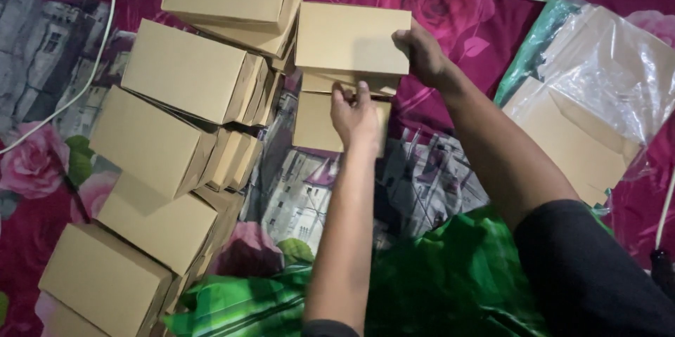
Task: The person assembles cardboard boxes by hand, folding the flaps into place and stacking the completed boxes.
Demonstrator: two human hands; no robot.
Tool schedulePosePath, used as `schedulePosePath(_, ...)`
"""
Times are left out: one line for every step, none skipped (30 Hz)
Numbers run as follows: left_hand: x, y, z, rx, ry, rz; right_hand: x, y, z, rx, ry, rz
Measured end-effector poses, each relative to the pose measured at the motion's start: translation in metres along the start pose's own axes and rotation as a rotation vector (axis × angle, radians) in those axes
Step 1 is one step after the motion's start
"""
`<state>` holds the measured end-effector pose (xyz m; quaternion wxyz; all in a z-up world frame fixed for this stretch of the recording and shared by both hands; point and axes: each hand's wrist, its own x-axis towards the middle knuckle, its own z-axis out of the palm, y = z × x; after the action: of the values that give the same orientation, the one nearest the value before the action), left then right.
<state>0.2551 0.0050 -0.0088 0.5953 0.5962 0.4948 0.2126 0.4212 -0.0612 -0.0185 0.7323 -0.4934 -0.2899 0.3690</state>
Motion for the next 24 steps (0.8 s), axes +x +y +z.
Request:
schedulePosePath(-0.006,0.008,0.001,0.000,0.004,-0.001,0.000,-0.005,0.001,0.002,-0.004,0.002)
schedulePosePath(-0.011,0.016,0.002,0.024,0.010,-0.080,-0.001,-0.011,0.000,-0.236,-0.089,-0.188)
schedulePosePath(-0.017,0.024,0.004,0.047,0.016,-0.159,-0.002,-0.018,0.000,-0.474,-0.173,-0.379)
schedulePosePath(-0.016,0.023,0.008,0.046,0.013,-0.158,-0.005,-0.017,0.002,-0.475,-0.171,-0.379)
schedulePosePath(-0.015,0.021,0.012,-0.005,0.036,-0.146,-0.008,-0.017,0.003,-0.349,-0.121,-0.280)
schedulePosePath(-0.014,0.019,0.018,-0.057,0.056,-0.134,-0.011,-0.016,0.003,-0.223,-0.069,-0.180)
schedulePosePath(-0.017,0.023,0.018,-0.057,0.051,-0.133,-0.016,-0.017,0.000,-0.226,-0.065,-0.181)
schedulePosePath(-0.020,0.028,0.018,-0.062,0.023,-0.154,-0.019,-0.017,-0.003,-0.279,-0.049,-0.250)
schedulePosePath(-0.021,0.033,0.017,-0.066,-0.004,-0.176,-0.021,-0.018,-0.005,-0.332,-0.033,-0.319)
schedulePosePath(-0.022,0.035,0.019,-0.066,-0.005,-0.176,-0.021,-0.026,-0.001,-0.332,-0.033,-0.320)
schedulePosePath(-0.023,0.038,0.022,-0.041,-0.049,-0.221,-0.021,-0.033,0.003,-0.259,-0.037,-0.315)
schedulePosePath(-0.025,0.039,0.024,-0.017,-0.096,-0.267,-0.023,-0.040,0.006,-0.186,-0.041,-0.309)
schedulePosePath(-0.022,0.032,0.030,-0.017,-0.098,-0.268,-0.019,-0.032,-0.001,-0.188,-0.039,-0.309)
schedulePosePath(-0.017,0.027,0.037,-0.085,-0.091,-0.203,-0.014,-0.024,-0.009,-0.282,0.100,-0.296)
schedulePosePath(-0.012,0.022,0.044,-0.153,-0.084,-0.137,-0.008,-0.016,-0.017,-0.376,0.240,-0.282)
schedulePosePath(-0.011,0.021,0.048,-0.150,-0.083,-0.140,-0.003,-0.015,-0.016,-0.373,0.241,-0.279)
schedulePosePath(-0.009,0.019,0.052,-0.116,-0.116,-0.191,0.002,-0.014,-0.015,-0.371,0.212,-0.306)
schedulePosePath(-0.006,0.018,0.055,-0.084,-0.147,-0.242,0.008,-0.013,-0.012,-0.368,0.181,-0.335)
schedulePosePath(-0.004,0.016,0.055,-0.082,-0.143,-0.243,0.011,-0.008,-0.013,-0.364,0.179,-0.332)
schedulePosePath(-0.001,0.014,0.056,-0.102,-0.122,-0.219,0.013,-0.003,-0.013,-0.276,0.166,-0.322)
schedulePosePath(0.001,0.012,0.056,-0.122,-0.100,-0.195,0.016,0.002,-0.013,-0.188,0.153,-0.312)
schedulePosePath(0.000,0.019,0.052,-0.122,-0.097,-0.199,0.017,0.001,-0.009,-0.186,0.151,-0.308)
schedulePosePath(-0.002,0.026,0.048,-0.126,-0.087,-0.247,0.018,0.000,-0.006,-0.229,0.163,-0.372)
schedulePosePath(-0.005,0.033,0.045,-0.129,-0.080,-0.295,0.018,-0.002,-0.004,-0.275,0.178,-0.437)
